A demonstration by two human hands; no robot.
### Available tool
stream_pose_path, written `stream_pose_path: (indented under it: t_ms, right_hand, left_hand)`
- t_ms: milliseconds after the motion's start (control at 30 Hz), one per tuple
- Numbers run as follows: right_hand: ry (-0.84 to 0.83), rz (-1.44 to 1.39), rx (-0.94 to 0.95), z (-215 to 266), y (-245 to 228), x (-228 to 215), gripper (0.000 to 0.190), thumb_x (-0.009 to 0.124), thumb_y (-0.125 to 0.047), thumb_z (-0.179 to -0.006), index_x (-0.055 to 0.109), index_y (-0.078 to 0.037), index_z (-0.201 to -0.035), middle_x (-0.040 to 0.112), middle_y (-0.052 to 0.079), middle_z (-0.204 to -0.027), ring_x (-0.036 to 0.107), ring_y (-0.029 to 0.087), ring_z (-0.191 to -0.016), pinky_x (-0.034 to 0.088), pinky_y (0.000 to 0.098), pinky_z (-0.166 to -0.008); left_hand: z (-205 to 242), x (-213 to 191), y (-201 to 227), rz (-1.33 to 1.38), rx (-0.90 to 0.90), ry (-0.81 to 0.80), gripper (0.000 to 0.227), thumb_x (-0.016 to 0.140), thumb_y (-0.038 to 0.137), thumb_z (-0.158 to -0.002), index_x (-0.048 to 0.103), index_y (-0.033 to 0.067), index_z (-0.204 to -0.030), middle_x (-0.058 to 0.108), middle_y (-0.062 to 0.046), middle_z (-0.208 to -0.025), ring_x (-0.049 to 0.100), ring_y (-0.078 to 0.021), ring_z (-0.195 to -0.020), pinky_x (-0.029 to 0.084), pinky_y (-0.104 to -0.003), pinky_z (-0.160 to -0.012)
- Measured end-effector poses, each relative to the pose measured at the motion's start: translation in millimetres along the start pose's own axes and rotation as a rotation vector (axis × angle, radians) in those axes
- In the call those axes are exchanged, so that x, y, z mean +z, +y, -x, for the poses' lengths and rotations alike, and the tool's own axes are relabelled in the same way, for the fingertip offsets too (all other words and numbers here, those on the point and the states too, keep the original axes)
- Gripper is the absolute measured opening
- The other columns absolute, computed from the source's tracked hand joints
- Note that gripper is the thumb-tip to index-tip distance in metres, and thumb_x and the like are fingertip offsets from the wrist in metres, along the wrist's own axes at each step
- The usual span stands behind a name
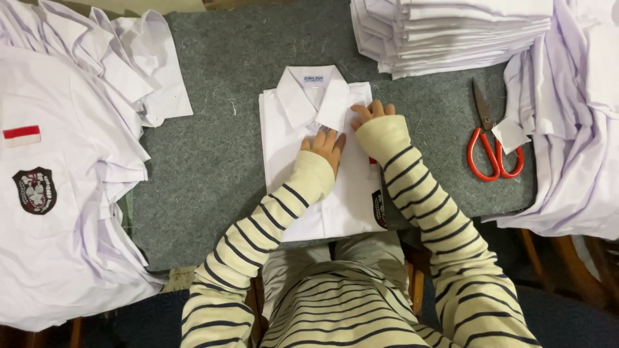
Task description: Folding a white collared shirt on a workbench, including smoothing the fabric, folding sleeves, and trimming loose threads with scissors.
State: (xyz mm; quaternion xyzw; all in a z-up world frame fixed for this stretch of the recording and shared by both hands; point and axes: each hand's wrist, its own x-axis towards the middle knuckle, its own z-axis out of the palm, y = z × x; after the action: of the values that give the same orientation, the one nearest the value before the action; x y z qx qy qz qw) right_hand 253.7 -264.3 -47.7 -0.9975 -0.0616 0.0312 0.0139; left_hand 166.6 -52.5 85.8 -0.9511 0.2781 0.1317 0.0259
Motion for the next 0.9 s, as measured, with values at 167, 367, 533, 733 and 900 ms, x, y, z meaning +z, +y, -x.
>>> stream_pose_path:
  t_ms: [167, 367, 533, 733, 900]
  right_hand:
    - [0.302, -0.082, 0.098, -44.0, 2.0, 13.3, 0.026, 0.062, -0.053, -0.095, 0.058, -0.031, -0.109, 0.055, -0.002, -0.103, 0.063, 0.027, -0.095, 0.057, 0.0422, -0.073]
    - [0.405, -0.316, 0.211, -35.9, -14.0, -7.9, 0.033, 0.071, -0.048, -0.091, 0.056, -0.024, -0.108, 0.060, 0.000, -0.095, 0.066, 0.028, -0.089, 0.054, 0.0441, -0.074]
    - [0.439, -0.430, 0.170, -44.9, -4.7, 1.6, 0.033, 0.077, -0.042, -0.087, 0.059, -0.026, -0.108, 0.059, -0.002, -0.086, 0.065, 0.026, -0.086, 0.053, 0.0438, -0.077]
    - [0.339, -0.638, 0.284, -72.4, 24.5, 47.9, 0.025, 0.077, -0.053, -0.086, 0.059, -0.037, -0.095, 0.063, -0.017, -0.083, 0.066, 0.011, -0.087, 0.052, 0.0318, -0.080]
    - [0.204, -0.635, 0.304, -82.3, 33.2, 52.5, 0.023, 0.070, -0.050, -0.093, 0.056, -0.036, -0.104, 0.067, -0.010, -0.095, 0.064, 0.019, -0.104, 0.039, 0.0487, -0.107]
  left_hand:
    - [-130.9, 48.3, -51.5, 0.296, -0.123, 0.119, 0.040, 0.042, 0.047, -0.095, 0.071, 0.0199, -0.097, 0.075, -0.006, -0.098, 0.074, -0.0288, -0.093, 0.058, -0.047, -0.078]
    - [-181.9, 46.7, -56.2, 0.485, -0.433, 0.589, 0.033, 0.058, 0.044, -0.092, 0.063, 0.0118, -0.096, 0.070, -0.012, -0.095, 0.072, -0.0343, -0.090, 0.057, -0.048, -0.077]
    - [-171.9, 43.3, -52.9, 0.550, -0.481, 0.601, 0.039, 0.067, 0.047, -0.088, 0.058, 0.0124, -0.105, 0.072, -0.011, -0.091, 0.071, -0.0340, -0.093, 0.057, -0.047, -0.083]
    - [-176.8, 52.9, -63.0, 0.788, -0.512, 0.549, 0.034, 0.070, 0.054, -0.086, 0.061, 0.0231, -0.097, 0.075, 0.000, -0.087, 0.070, -0.0267, -0.095, 0.055, -0.041, -0.086]
    - [-182.3, 50.3, -69.3, 0.955, -0.553, 0.375, 0.032, 0.065, 0.056, -0.091, 0.064, 0.0257, -0.102, 0.075, 0.000, -0.095, 0.071, -0.0241, -0.102, 0.054, -0.039, -0.091]
